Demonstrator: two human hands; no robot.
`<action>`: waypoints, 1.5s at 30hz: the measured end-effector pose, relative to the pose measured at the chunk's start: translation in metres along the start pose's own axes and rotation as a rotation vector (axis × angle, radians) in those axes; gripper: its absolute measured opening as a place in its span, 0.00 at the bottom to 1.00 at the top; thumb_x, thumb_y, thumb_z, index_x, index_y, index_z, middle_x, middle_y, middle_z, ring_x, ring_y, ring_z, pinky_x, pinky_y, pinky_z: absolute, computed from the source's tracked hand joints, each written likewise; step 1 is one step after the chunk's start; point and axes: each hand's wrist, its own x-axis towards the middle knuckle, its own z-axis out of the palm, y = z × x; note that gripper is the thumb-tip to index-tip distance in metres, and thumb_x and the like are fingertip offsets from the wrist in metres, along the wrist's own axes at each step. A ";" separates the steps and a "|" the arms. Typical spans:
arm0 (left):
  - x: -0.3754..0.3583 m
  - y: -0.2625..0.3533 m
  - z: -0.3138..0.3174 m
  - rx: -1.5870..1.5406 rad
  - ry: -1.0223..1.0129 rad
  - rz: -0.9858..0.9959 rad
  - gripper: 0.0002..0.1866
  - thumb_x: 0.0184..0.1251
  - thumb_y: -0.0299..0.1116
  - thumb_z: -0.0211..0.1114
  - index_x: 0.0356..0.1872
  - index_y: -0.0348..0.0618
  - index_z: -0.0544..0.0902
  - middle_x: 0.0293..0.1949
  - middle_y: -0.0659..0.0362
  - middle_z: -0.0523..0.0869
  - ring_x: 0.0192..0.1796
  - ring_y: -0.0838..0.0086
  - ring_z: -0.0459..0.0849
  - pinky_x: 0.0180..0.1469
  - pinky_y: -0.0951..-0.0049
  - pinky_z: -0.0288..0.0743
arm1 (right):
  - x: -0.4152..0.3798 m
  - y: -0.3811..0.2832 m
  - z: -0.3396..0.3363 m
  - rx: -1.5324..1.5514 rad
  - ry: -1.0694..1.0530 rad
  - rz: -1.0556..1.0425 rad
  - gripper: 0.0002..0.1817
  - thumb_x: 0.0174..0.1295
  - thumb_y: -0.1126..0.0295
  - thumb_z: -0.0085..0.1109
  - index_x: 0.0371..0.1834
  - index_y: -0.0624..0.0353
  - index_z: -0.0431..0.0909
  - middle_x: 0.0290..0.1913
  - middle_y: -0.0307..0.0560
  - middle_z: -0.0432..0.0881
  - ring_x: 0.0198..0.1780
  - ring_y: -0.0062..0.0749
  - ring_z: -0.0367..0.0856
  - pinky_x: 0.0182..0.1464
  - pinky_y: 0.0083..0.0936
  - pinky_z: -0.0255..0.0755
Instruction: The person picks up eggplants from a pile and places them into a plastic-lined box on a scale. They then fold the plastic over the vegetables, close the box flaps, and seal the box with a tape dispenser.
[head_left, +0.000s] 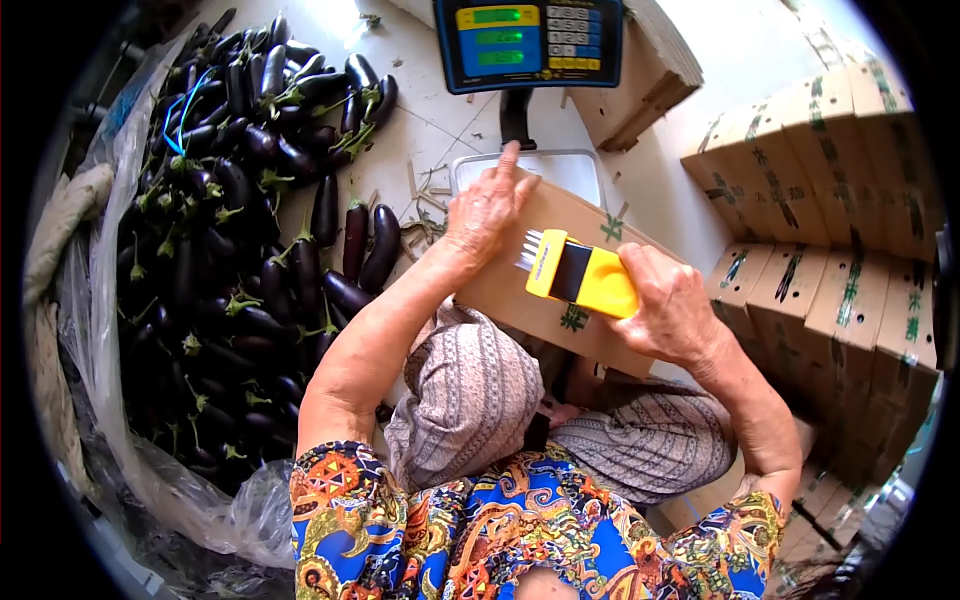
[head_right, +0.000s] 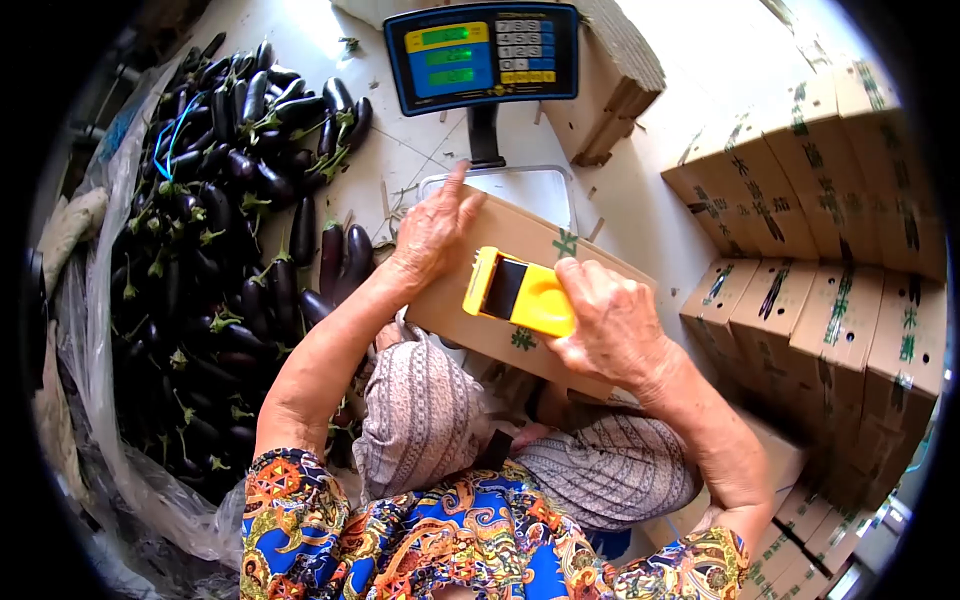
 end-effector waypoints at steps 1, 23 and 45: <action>0.000 0.001 -0.002 0.019 -0.013 -0.009 0.31 0.75 0.49 0.52 0.73 0.44 0.63 0.51 0.38 0.83 0.50 0.41 0.83 0.54 0.47 0.75 | -0.011 0.011 -0.004 0.002 0.016 -0.022 0.26 0.45 0.64 0.72 0.46 0.60 0.70 0.34 0.54 0.78 0.37 0.48 0.84 0.38 0.38 0.80; 0.004 -0.001 0.006 0.118 0.035 -0.030 0.28 0.77 0.54 0.46 0.69 0.49 0.69 0.47 0.37 0.85 0.49 0.39 0.83 0.54 0.49 0.75 | -0.177 0.142 0.097 0.313 0.240 0.210 0.30 0.45 0.63 0.76 0.47 0.61 0.69 0.37 0.55 0.80 0.40 0.54 0.83 0.43 0.40 0.79; 0.006 0.002 0.004 0.095 0.051 -0.016 0.27 0.78 0.54 0.46 0.63 0.44 0.77 0.43 0.42 0.87 0.47 0.56 0.88 0.53 0.64 0.78 | -0.271 0.197 0.268 0.339 0.225 0.429 0.31 0.43 0.69 0.75 0.50 0.62 0.68 0.43 0.58 0.76 0.45 0.58 0.79 0.47 0.42 0.78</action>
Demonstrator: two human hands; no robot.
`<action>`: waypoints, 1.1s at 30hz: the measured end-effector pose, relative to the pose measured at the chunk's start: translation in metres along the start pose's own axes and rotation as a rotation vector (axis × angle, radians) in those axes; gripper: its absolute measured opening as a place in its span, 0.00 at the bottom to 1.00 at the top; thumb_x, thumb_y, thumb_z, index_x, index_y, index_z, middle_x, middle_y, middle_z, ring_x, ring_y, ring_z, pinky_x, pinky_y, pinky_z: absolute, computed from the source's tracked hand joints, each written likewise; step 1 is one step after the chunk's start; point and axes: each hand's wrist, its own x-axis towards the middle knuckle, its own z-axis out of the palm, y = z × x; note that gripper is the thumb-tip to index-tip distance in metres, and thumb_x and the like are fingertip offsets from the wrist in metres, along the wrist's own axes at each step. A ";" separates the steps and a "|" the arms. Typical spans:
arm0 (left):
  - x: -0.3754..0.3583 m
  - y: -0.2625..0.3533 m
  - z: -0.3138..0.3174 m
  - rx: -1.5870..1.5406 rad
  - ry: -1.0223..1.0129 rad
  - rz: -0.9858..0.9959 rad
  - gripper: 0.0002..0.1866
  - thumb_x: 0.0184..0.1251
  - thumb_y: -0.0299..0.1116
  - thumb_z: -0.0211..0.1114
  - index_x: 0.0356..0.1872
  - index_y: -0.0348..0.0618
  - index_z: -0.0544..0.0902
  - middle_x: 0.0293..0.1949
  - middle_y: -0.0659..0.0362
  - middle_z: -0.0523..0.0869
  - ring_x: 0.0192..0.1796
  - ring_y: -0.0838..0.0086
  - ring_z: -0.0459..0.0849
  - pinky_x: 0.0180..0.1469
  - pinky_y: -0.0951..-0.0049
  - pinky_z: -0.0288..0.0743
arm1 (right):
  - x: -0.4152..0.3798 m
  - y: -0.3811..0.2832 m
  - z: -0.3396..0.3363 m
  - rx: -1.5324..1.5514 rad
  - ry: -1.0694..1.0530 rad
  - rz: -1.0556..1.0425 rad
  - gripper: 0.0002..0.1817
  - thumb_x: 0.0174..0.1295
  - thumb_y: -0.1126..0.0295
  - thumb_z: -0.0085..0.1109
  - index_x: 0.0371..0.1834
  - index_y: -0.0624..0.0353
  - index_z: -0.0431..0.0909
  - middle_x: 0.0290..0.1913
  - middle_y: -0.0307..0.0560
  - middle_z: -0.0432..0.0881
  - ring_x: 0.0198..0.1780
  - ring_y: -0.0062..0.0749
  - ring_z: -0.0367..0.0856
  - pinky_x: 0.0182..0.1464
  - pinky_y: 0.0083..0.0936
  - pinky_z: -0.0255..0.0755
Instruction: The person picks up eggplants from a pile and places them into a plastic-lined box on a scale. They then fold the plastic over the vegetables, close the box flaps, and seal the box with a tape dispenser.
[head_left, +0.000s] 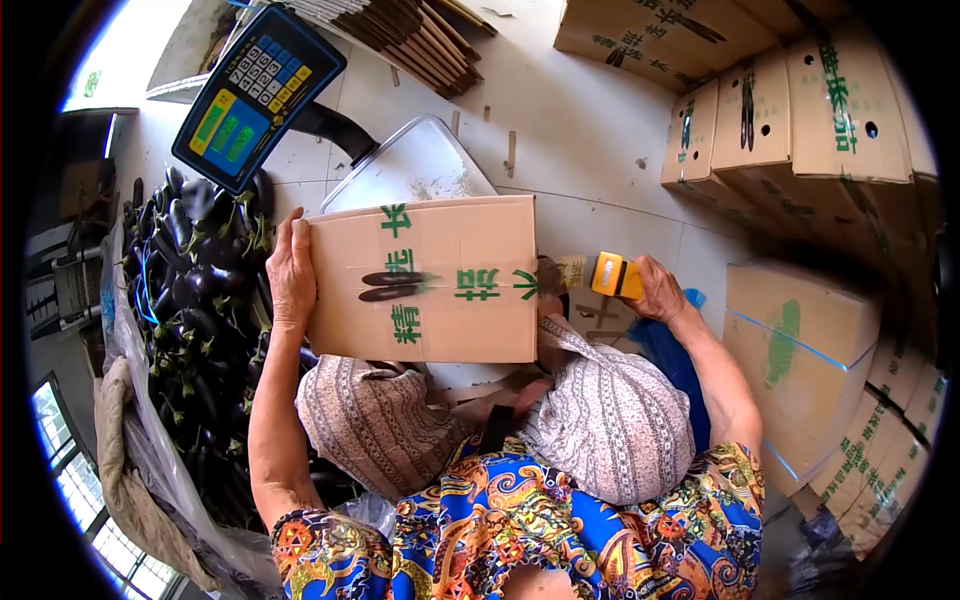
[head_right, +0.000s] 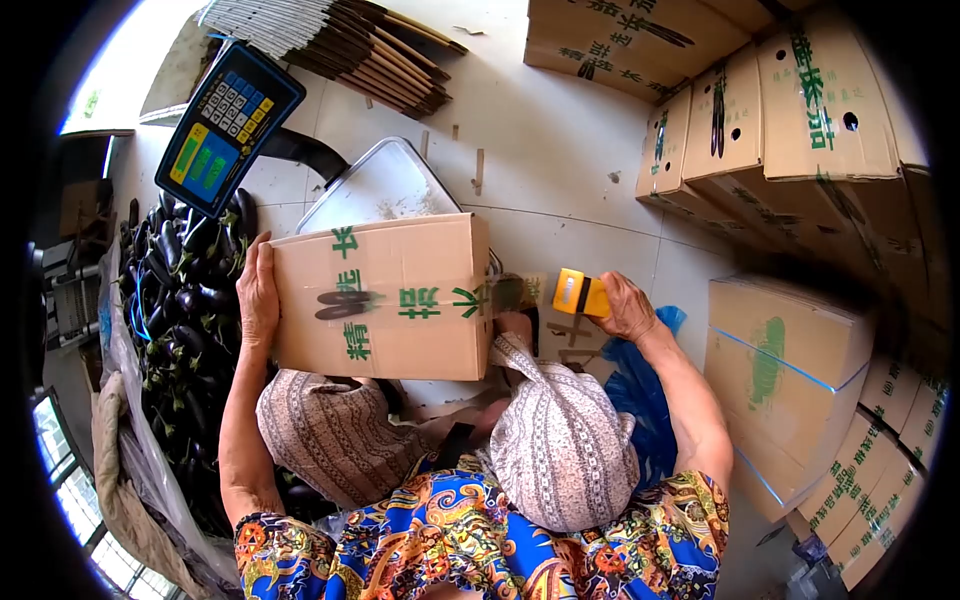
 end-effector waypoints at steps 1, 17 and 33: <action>-0.001 0.006 -0.003 -0.007 -0.040 -0.062 0.27 0.78 0.54 0.45 0.63 0.45 0.76 0.44 0.42 0.87 0.49 0.57 0.88 0.55 0.65 0.77 | 0.001 -0.003 -0.001 -0.044 -0.034 0.023 0.31 0.43 0.69 0.74 0.50 0.63 0.68 0.44 0.58 0.77 0.46 0.58 0.79 0.47 0.42 0.78; 0.002 0.000 -0.003 -0.157 -0.143 -0.076 0.31 0.79 0.57 0.41 0.69 0.44 0.71 0.62 0.44 0.79 0.65 0.57 0.77 0.67 0.65 0.68 | 0.110 -0.107 0.000 -0.553 -0.392 0.193 0.15 0.53 0.67 0.67 0.44 0.52 0.78 0.37 0.44 0.85 0.41 0.36 0.86 0.39 0.38 0.78; -0.016 0.070 0.035 0.362 -0.078 0.646 0.31 0.71 0.43 0.59 0.71 0.43 0.66 0.73 0.51 0.66 0.78 0.58 0.57 0.75 0.55 0.50 | 0.177 -0.259 -0.033 -0.331 0.143 -0.180 0.39 0.67 0.49 0.54 0.75 0.61 0.59 0.77 0.62 0.54 0.77 0.51 0.52 0.74 0.49 0.44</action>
